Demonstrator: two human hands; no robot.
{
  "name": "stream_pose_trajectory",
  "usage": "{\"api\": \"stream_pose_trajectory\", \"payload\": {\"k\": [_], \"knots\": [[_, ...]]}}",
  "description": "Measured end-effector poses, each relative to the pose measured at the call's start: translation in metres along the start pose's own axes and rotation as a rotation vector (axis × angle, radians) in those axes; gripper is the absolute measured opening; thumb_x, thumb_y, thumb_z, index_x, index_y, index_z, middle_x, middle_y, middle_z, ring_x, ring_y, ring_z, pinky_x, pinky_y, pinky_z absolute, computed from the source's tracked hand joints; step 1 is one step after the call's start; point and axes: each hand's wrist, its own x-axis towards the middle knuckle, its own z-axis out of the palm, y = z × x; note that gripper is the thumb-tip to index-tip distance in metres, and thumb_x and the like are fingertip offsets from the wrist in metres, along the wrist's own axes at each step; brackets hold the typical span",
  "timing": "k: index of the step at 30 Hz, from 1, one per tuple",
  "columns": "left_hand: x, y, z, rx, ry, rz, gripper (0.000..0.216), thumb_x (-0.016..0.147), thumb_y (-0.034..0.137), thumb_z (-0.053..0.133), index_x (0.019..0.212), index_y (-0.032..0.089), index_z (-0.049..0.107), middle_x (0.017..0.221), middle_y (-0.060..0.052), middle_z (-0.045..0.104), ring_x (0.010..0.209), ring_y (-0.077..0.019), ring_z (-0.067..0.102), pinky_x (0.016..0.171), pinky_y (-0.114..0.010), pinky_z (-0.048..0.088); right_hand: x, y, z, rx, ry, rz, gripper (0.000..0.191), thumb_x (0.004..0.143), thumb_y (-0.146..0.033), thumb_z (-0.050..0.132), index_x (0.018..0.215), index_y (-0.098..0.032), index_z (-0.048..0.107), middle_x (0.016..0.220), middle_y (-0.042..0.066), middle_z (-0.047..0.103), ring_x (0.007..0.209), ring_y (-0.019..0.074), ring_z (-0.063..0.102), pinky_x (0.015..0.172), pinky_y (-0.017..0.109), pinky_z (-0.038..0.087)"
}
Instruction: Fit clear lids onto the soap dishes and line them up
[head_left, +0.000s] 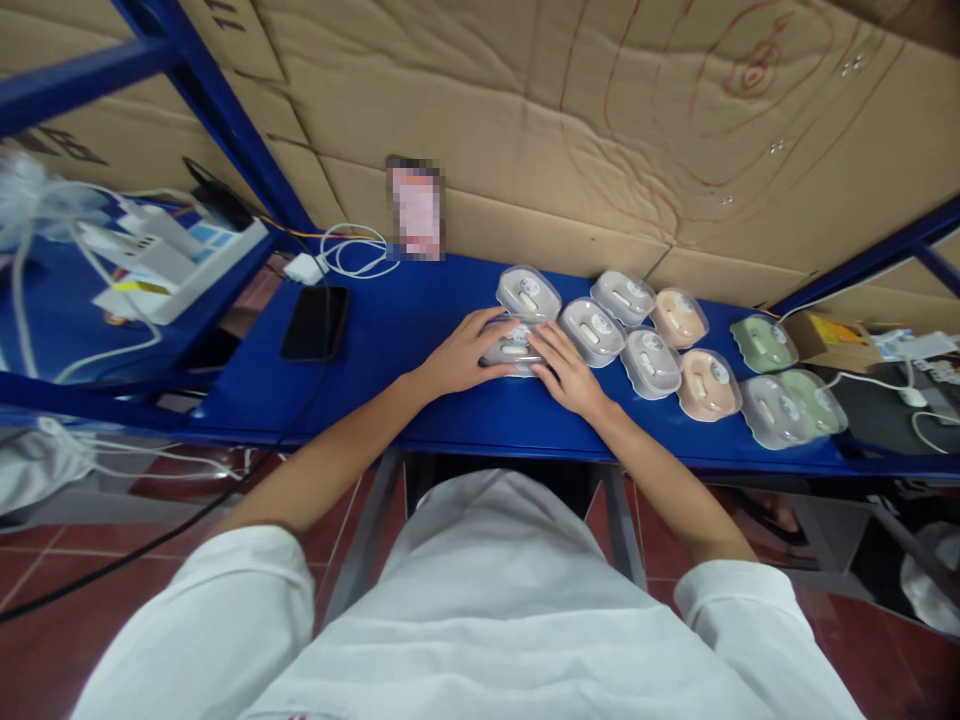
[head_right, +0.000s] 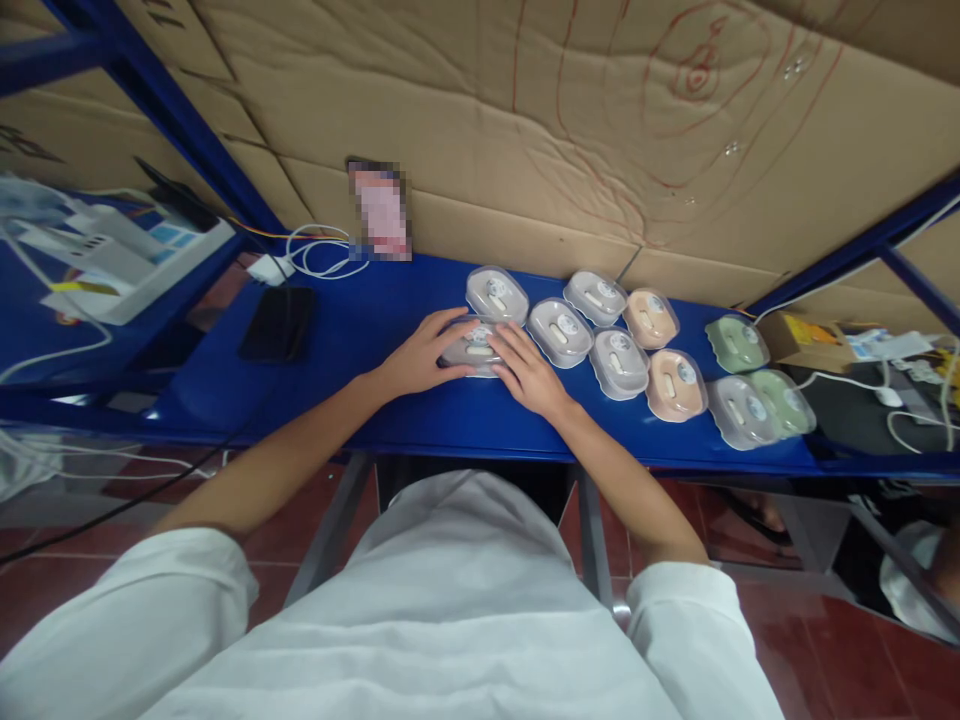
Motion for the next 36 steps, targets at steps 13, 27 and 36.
{"api": "stream_pose_trajectory", "payload": {"k": [13, 27, 36], "knots": [[-0.002, -0.005, 0.002, -0.034, -0.097, 0.003, 0.087, 0.094, 0.065, 0.074, 0.167, 0.032, 0.041, 0.175, -0.017, 0.032, 0.163, -0.0417, 0.03, 0.132, -0.066, 0.03, -0.001, 0.003, -0.006, -0.057, -0.061, -0.011, 0.065, 0.108, -0.054, 0.058, 0.167, -0.03, 0.045, 0.17, 0.009, 0.048, 0.164, 0.0326, 0.034, 0.134, 0.062, 0.035], [0.0, 0.018, -0.015, 0.135, -0.096, -0.078, 0.071, 0.088, 0.056, 0.079, 0.147, 0.024, 0.057, 0.151, -0.017, 0.053, 0.138, -0.0378, 0.058, 0.118, -0.056, 0.05, 0.003, -0.002, -0.017, -0.137, -0.035, -0.029, 0.055, 0.11, -0.053, 0.053, 0.157, -0.026, 0.058, 0.16, 0.01, 0.06, 0.152, 0.029, 0.054, 0.129, 0.053, 0.044], [0.036, 0.007, -0.071, 0.275, -0.07, -0.097, 0.041, 0.104, 0.048, 0.055, 0.134, 0.022, 0.066, 0.148, -0.013, 0.062, 0.14, -0.0341, 0.059, 0.121, -0.053, 0.045, 0.007, 0.036, -0.081, -0.445, -0.069, 0.443, 0.062, 0.108, -0.059, 0.049, 0.153, -0.017, 0.059, 0.155, 0.019, 0.06, 0.145, 0.039, 0.054, 0.121, 0.059, 0.044]]}}
